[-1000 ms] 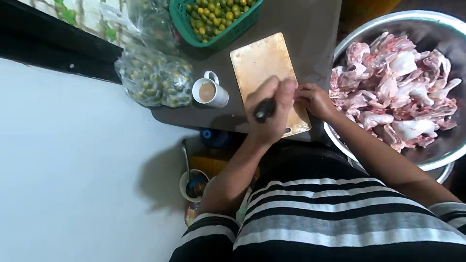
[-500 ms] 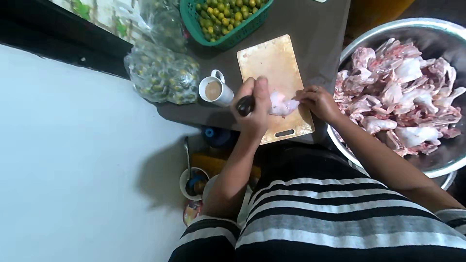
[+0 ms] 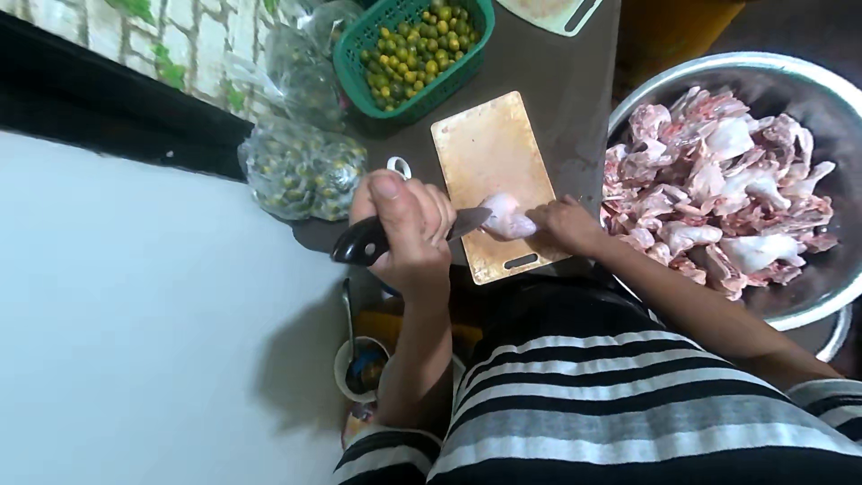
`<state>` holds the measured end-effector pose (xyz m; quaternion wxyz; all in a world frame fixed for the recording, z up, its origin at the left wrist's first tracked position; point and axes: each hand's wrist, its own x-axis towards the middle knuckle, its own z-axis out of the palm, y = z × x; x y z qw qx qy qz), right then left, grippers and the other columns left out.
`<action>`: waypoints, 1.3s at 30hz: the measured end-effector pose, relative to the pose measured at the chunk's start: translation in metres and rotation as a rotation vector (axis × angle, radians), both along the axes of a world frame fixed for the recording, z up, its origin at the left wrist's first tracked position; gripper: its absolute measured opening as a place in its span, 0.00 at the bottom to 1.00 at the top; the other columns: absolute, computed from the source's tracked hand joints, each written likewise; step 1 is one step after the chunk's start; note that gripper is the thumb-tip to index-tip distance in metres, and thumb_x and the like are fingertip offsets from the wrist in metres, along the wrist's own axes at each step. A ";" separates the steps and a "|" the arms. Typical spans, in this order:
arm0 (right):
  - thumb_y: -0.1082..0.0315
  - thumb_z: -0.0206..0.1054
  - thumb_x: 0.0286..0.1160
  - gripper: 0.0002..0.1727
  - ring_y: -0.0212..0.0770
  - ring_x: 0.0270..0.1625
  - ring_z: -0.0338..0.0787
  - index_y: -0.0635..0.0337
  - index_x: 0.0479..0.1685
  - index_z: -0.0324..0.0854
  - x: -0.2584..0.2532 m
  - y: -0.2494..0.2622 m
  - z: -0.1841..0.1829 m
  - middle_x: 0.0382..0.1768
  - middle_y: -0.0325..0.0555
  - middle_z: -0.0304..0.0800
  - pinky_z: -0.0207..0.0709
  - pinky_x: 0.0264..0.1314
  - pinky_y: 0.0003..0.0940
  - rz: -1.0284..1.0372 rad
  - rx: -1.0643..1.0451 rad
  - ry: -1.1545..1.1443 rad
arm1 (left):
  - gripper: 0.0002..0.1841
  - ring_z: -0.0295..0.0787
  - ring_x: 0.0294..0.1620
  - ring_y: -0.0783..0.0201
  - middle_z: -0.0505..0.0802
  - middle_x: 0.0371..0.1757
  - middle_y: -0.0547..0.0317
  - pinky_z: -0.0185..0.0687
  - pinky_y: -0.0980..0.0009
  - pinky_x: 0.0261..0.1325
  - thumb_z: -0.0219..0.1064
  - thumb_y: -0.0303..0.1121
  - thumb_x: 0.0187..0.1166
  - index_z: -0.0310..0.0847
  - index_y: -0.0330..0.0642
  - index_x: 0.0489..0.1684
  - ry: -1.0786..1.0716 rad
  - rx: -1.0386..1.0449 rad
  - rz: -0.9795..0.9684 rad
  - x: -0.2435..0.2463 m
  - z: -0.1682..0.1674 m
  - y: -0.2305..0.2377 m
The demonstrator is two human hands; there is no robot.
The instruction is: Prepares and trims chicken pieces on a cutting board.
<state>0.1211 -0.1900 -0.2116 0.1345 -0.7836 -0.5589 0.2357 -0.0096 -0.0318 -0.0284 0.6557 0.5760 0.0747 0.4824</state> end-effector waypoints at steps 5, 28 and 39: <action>0.57 0.67 0.83 0.17 0.59 0.50 0.93 0.66 0.45 0.87 0.001 -0.048 0.039 0.41 0.58 0.92 0.82 0.60 0.60 -0.290 0.245 0.163 | 0.24 0.63 0.07 0.74 0.67 0.08 0.74 0.68 0.77 0.14 0.43 0.43 0.95 0.66 0.57 0.18 0.087 -0.005 -0.002 -0.015 -0.011 0.015; 0.52 0.56 0.90 0.35 0.63 0.74 0.78 0.73 0.83 0.61 -0.044 -0.368 0.009 0.73 0.73 0.74 0.68 0.80 0.56 -2.309 0.448 0.012 | 0.23 0.64 0.07 0.73 0.67 0.09 0.74 0.68 0.78 0.16 0.31 0.37 0.96 0.63 0.52 0.23 0.324 0.021 -0.238 0.060 -0.037 -0.005; 0.68 0.61 0.86 0.26 0.72 0.77 0.77 0.71 0.80 0.71 0.016 -0.310 -0.057 0.74 0.75 0.76 0.68 0.80 0.67 -1.660 0.052 0.272 | 0.24 0.64 0.07 0.73 0.67 0.08 0.74 0.67 0.78 0.14 0.34 0.38 0.96 0.64 0.53 0.22 0.351 0.032 -0.204 0.048 -0.041 -0.011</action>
